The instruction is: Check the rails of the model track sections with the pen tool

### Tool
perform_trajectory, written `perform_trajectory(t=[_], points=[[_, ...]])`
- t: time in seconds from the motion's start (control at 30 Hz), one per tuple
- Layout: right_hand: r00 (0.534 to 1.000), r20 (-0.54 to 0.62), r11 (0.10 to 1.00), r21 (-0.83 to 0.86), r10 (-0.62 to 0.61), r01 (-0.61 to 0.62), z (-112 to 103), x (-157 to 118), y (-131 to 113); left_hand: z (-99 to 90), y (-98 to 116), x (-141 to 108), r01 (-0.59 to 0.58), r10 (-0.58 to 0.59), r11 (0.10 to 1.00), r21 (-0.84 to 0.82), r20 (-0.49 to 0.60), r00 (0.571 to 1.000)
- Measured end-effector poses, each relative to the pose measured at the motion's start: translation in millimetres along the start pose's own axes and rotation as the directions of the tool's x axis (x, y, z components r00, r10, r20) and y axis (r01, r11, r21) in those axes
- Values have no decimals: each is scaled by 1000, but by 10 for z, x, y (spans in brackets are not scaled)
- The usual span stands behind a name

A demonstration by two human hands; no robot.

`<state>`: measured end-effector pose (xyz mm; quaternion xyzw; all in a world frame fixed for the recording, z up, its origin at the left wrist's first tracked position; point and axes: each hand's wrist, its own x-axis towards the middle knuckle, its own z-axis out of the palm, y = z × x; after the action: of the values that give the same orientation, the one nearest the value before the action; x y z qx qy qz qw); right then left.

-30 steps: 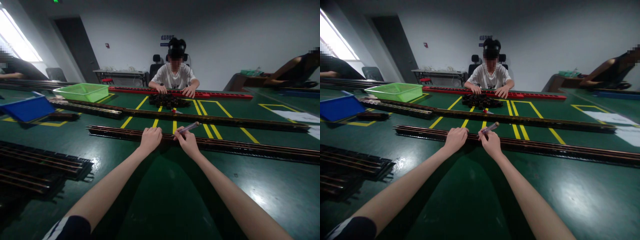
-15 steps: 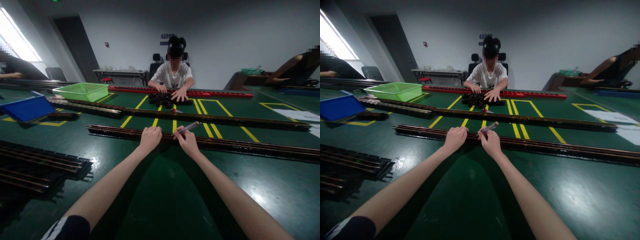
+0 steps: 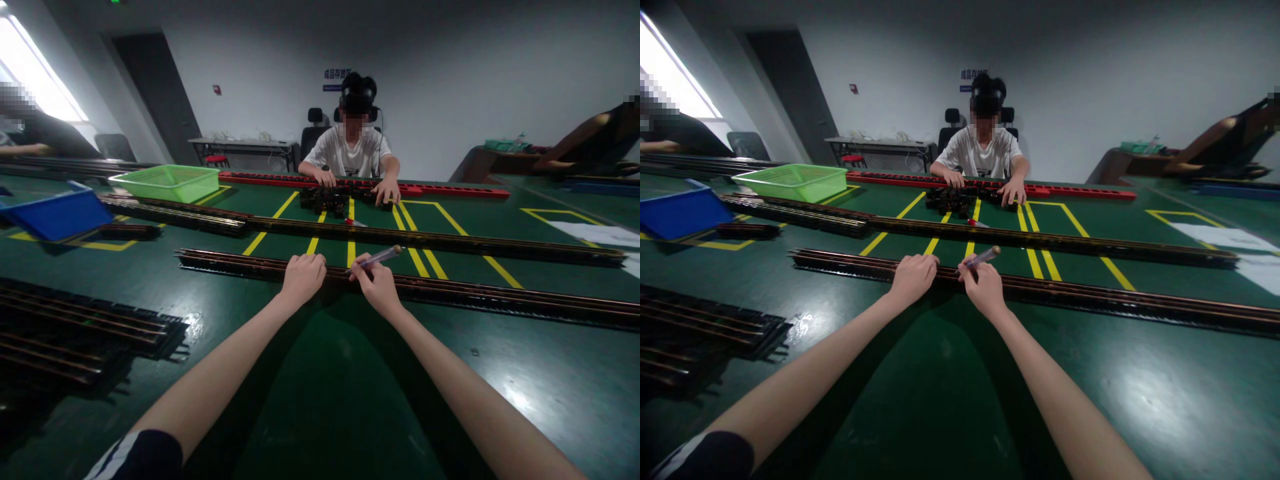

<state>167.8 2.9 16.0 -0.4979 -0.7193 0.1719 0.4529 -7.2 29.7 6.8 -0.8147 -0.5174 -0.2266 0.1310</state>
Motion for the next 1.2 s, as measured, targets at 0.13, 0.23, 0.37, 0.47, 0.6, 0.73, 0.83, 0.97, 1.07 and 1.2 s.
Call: perform_trajectory(t=[0.13,0.23,0.37,0.47,0.6,0.73,0.83,0.97,1.07,1.2], points=[[1000,7,1000,8,6,-6,-2,-2,-5,0,1,-1,1,-1,1000,-2,-4,1000],[1000,3,1000,1,5,-5,0,-2,-7,-3,1,-2,0,0,1000,-5,0,1000],[1000,2,1000,5,0,0,2,-2,-4,-2,1,-3,6,-6,1000,-12,5,1000],[1000,5,1000,4,0,0,0,-1,-4,1,-1,-3,6,-6,1000,-11,5,1000],[1000,3,1000,2,6,-6,-4,-2,-10,5,-4,-2,5,-5,1000,-7,6,1000],[1000,12,1000,-1,11,-11,-6,-5,-15,9,-8,-3,1,-1,1000,-14,4,1000],[1000,13,1000,0,8,-8,-7,-4,-11,8,-5,-1,2,-2,1000,-11,5,1000],[1000,-3,1000,2,3,-2,0,0,0,7,-2,2,6,-6,1000,9,9,1000],[1000,-22,1000,7,20,-20,12,-5,12,8,-4,0,6,-6,1000,0,11,1000],[995,-85,996,75,50,-44,29,-22,29,13,-10,-5,4,-4,1000,-15,5,1000]])
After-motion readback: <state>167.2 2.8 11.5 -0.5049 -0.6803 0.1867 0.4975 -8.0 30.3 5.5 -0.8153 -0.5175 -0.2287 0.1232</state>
